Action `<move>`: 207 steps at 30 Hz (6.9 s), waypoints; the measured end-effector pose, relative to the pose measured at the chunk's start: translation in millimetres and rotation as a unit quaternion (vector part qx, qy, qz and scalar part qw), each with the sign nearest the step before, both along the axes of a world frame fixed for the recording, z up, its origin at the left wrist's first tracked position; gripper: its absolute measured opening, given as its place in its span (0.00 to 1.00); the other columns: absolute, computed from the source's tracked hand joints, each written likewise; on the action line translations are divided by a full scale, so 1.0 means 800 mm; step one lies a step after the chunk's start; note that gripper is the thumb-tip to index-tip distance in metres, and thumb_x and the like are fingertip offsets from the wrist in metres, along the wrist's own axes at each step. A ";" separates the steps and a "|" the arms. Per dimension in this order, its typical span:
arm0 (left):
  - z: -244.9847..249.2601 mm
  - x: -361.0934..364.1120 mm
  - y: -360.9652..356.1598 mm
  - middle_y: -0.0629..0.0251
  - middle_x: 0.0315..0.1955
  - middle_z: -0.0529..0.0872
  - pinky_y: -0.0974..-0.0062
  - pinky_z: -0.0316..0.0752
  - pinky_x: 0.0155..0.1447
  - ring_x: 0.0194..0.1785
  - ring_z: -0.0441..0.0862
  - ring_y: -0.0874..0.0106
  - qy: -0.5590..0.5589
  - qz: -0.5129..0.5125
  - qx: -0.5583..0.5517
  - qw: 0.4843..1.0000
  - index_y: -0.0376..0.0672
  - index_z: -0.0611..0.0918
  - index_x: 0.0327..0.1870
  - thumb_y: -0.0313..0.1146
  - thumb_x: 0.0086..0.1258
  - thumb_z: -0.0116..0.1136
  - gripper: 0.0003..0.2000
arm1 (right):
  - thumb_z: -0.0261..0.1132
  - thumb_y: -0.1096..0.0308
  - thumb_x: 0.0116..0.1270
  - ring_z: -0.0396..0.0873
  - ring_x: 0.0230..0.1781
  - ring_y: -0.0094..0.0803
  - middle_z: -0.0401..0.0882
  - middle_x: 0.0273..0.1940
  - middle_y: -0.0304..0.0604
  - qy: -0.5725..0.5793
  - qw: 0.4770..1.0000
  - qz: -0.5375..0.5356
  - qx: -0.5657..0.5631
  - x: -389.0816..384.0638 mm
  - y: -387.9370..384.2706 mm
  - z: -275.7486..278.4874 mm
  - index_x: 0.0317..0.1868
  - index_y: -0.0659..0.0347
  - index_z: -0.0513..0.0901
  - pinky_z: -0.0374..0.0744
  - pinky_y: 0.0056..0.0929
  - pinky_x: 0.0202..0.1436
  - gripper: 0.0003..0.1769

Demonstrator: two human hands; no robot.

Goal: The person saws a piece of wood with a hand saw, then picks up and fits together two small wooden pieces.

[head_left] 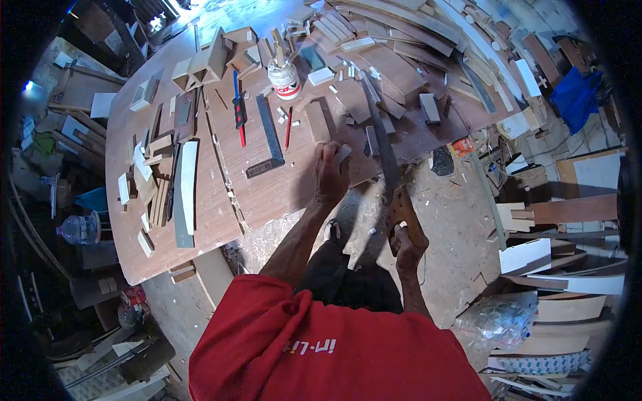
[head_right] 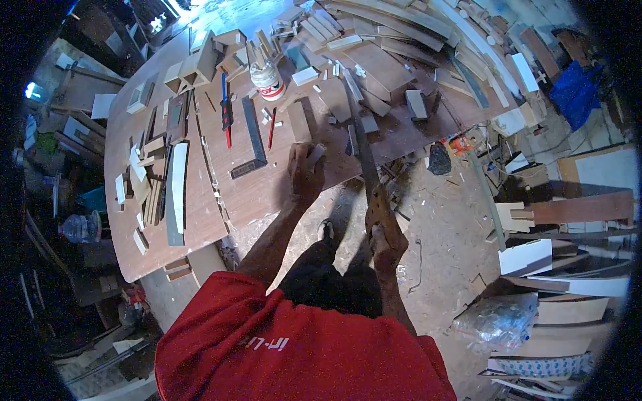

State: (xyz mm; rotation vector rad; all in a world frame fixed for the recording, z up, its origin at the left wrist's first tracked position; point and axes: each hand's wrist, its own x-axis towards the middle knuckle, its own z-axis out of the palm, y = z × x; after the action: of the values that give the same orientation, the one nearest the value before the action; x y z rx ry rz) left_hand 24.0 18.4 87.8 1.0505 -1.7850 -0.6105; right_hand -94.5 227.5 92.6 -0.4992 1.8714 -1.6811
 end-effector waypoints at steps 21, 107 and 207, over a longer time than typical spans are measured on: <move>0.016 -0.015 -0.034 0.66 0.27 0.76 0.74 0.71 0.28 0.25 0.73 0.76 0.269 -0.134 0.380 0.875 0.42 0.68 0.47 0.34 0.76 0.50 0.07 | 0.60 0.68 0.67 0.59 0.16 0.22 0.56 0.16 0.29 -0.297 0.951 0.066 -0.057 -0.118 -0.177 -0.028 0.20 0.50 0.64 0.66 0.27 0.25 0.18; -0.027 -0.018 -0.040 0.64 0.45 0.80 0.72 0.77 0.48 0.43 0.78 0.74 0.220 -0.147 0.462 0.847 0.37 0.72 0.57 0.35 0.75 0.52 0.15 | 0.68 0.65 0.64 0.83 0.48 0.36 0.84 0.48 0.50 0.031 0.953 0.295 0.053 -0.039 -0.231 -0.036 0.57 0.66 0.78 0.80 0.34 0.54 0.23; -0.016 -0.108 -0.096 0.49 0.47 0.81 0.62 0.75 0.53 0.49 0.80 0.52 -0.210 -0.086 0.226 0.947 0.36 0.77 0.48 0.37 0.62 0.63 0.18 | 0.52 0.56 0.72 0.75 0.46 0.58 0.76 0.43 0.63 0.459 0.850 0.179 0.187 -0.210 -0.330 -0.014 0.49 0.67 0.72 0.73 0.52 0.49 0.19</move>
State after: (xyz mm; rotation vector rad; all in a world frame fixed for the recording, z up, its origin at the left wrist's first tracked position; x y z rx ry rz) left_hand -62.5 -58.1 75.4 1.4254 -2.1823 -0.9955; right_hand -262.7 -36.2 81.3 -1.5642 2.4382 -0.8039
